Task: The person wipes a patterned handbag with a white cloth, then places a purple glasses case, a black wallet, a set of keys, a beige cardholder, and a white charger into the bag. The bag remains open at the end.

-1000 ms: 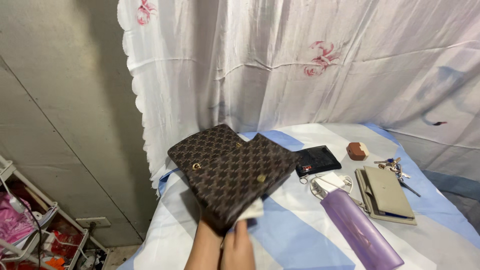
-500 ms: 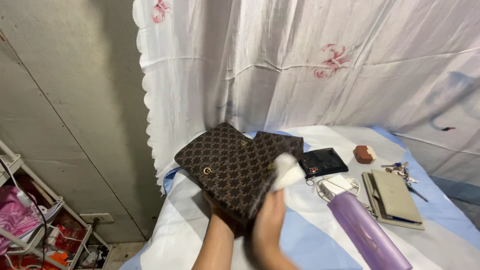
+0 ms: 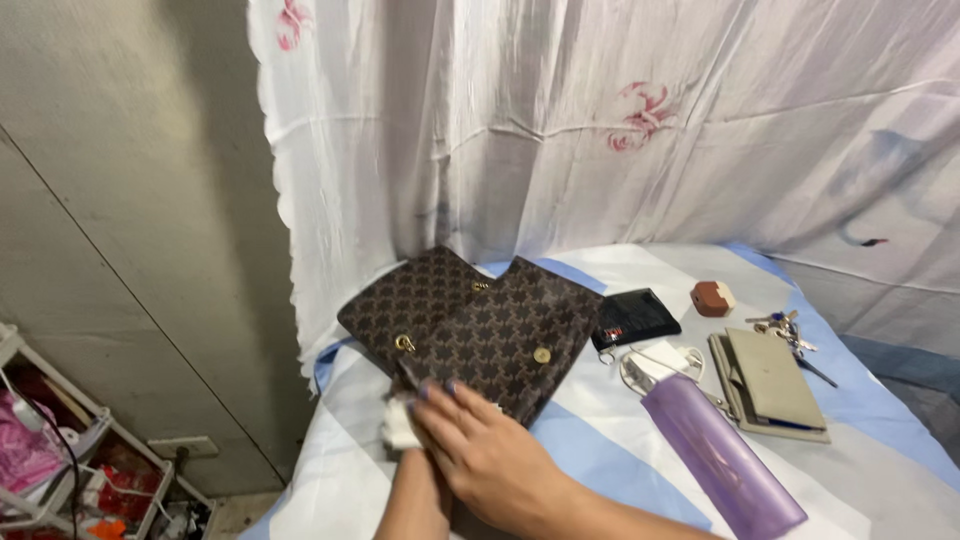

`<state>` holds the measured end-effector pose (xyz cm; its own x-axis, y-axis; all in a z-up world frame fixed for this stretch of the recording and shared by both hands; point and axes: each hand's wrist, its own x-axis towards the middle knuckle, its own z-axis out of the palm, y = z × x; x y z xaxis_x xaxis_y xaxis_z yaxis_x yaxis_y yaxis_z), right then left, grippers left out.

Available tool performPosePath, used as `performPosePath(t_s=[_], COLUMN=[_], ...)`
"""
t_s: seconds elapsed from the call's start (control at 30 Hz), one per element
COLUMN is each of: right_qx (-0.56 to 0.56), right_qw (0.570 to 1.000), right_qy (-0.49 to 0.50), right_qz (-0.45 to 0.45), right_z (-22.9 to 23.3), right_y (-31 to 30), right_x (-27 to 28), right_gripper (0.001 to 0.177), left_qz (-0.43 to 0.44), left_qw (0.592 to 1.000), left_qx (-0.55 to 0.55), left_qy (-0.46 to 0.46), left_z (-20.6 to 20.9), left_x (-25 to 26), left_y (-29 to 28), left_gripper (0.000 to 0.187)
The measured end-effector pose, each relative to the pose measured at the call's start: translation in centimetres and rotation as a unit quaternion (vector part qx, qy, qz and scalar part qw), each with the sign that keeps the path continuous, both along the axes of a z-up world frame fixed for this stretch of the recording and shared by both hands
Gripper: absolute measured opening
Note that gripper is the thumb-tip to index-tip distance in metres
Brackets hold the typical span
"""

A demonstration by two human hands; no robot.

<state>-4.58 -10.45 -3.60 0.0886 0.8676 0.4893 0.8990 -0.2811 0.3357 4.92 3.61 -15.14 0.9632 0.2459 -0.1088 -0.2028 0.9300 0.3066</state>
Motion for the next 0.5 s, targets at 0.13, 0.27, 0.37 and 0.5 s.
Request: performPosePath(t_s=[0.13, 0.27, 0.37, 0.5], right_qx=[-0.046, 0.072, 0.419, 0.541], right_qw=[0.999, 0.994, 0.838, 0.709], right_qy=[0.006, 0.053, 0.28, 0.401], right_qz=[0.013, -0.056, -0.21, -0.211], right_z=[-2.8, -1.9, 0.4, 0.5], right_y=[-4.3, -8.0, -9.4, -6.4], right_x=[-0.6, 0.2, 3.2, 8.0], right_gripper=[0.036, 0.024, 0.028, 0.054], left_qz=[0.037, -0.009, -0.007, -0.002], left_qw=[0.998, 0.999, 0.998, 1.0], left_qx=[-0.016, -0.036, -0.031, -0.016], left_qy=[0.045, -0.033, -0.051, -0.016], left_z=[2.6, 3.6, 3.7, 4.8], left_x=[0.4, -0.1, -0.5, -0.7], left_y=[0.5, 0.7, 0.3, -0.6], left_gripper=[0.05, 0.052, 0.052, 0.053])
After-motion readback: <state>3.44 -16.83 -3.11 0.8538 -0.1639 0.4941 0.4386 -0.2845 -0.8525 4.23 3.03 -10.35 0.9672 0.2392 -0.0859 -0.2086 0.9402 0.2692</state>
